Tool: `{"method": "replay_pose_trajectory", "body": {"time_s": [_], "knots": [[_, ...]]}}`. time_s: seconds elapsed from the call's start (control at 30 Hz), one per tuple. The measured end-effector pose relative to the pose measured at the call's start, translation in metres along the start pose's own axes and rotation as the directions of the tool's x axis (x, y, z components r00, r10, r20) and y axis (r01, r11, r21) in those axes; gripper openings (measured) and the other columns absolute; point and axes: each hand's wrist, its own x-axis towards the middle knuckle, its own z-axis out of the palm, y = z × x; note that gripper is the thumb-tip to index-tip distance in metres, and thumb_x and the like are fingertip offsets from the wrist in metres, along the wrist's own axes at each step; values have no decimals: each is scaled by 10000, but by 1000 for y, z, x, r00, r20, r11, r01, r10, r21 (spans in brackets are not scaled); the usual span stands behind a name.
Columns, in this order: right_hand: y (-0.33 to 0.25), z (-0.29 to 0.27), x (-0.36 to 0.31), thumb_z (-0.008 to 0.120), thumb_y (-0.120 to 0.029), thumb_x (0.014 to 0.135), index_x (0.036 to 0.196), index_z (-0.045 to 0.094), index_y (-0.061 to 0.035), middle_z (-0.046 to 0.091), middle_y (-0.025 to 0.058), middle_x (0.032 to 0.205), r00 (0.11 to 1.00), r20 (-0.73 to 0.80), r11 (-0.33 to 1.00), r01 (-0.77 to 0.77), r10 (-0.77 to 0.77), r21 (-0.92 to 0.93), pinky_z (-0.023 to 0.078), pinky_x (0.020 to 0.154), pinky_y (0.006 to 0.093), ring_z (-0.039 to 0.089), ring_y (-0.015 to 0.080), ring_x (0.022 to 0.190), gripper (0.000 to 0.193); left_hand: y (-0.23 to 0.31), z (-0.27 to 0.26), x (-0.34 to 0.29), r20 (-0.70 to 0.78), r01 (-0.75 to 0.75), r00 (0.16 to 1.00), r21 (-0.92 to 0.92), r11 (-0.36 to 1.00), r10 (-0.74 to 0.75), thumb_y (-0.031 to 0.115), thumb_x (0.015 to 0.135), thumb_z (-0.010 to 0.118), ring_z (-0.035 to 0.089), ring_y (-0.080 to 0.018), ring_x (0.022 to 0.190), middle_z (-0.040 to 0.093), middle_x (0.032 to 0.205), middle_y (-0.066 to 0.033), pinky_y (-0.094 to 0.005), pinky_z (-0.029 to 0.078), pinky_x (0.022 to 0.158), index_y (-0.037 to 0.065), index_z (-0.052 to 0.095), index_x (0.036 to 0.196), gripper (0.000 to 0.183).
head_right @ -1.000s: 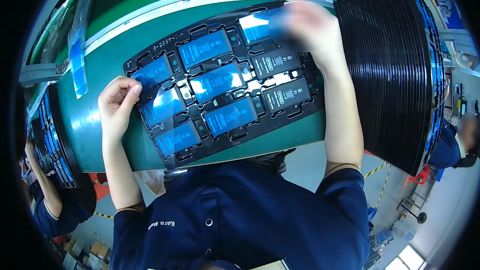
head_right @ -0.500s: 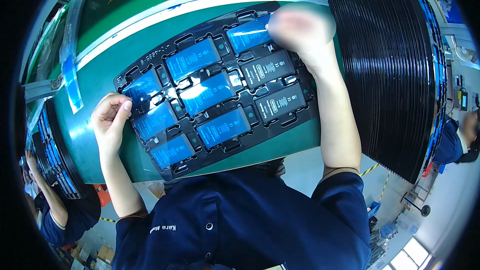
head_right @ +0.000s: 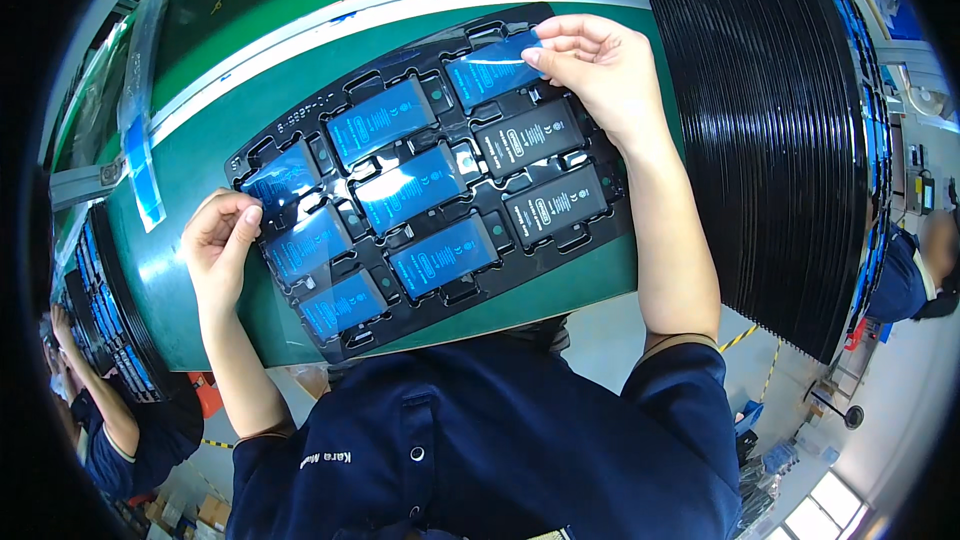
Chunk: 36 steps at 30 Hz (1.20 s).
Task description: The person applies blue protective film to small rectangular electronic components arranged in a black plastic tray. They peel the film from a roll, align it over each component, and smooth it down by hand. The person works systematically across the tray, handling the components one at a time.
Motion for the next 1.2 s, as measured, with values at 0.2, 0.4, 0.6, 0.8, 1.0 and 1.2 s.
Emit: {"method": "replay_pose_trajectory", "body": {"time_s": [0.2,0.4,0.6,0.8,1.0,1.2], "knots": [[2,1,-1,750,-12,780,1003,670,13,686,46,832,1000,1,999,26,-26,-21,486,641,183,616,52,722,238,-2,-6,-4,40,-61,997,-175,983,69,32,887,614,510,-51,600,641,935,-116,-189,403,529,-25,603,900,59],[13,8,1,733,9,746,1015,687,-11,661,44,861,986,-6,971,163,-167,-176,488,618,185,580,47,664,274,-13,-38,-54,625,427,729,-733,529,277,85,936,556,670,-310,511,634,814,-372,-365,554,455,-18,462,898,145],[-3,20,-8,760,-15,684,1050,694,-80,574,39,1000,889,30,723,391,-457,-569,452,638,237,471,102,677,378,-15,-88,-145,682,815,283,199,544,-674,76,944,550,674,-139,806,677,844,-70,-281,536,674,10,566,906,78],[11,22,-7,706,33,790,1059,682,-32,541,31,1094,884,117,771,454,-452,-446,401,685,172,448,63,769,277,-158,-132,-255,237,923,312,156,353,-920,18,778,624,681,-217,720,681,803,-135,-337,555,581,-17,600,1049,274],[25,18,-2,697,27,817,1084,676,-26,551,27,1141,887,155,736,449,-435,-506,376,644,156,430,40,750,273,-252,-141,-314,-12,991,130,23,130,-991,214,925,509,682,-208,695,690,832,-131,-324,560,626,33,564,1059,231],[26,19,2,689,17,829,1079,674,-15,560,42,1149,898,159,754,433,-411,-494,379,654,155,420,40,744,253,-279,-138,-332,-116,996,88,-13,90,-989,278,908,555,679,-209,719,679,991,-114,-345,555,657,64,569,1157,328]]}}
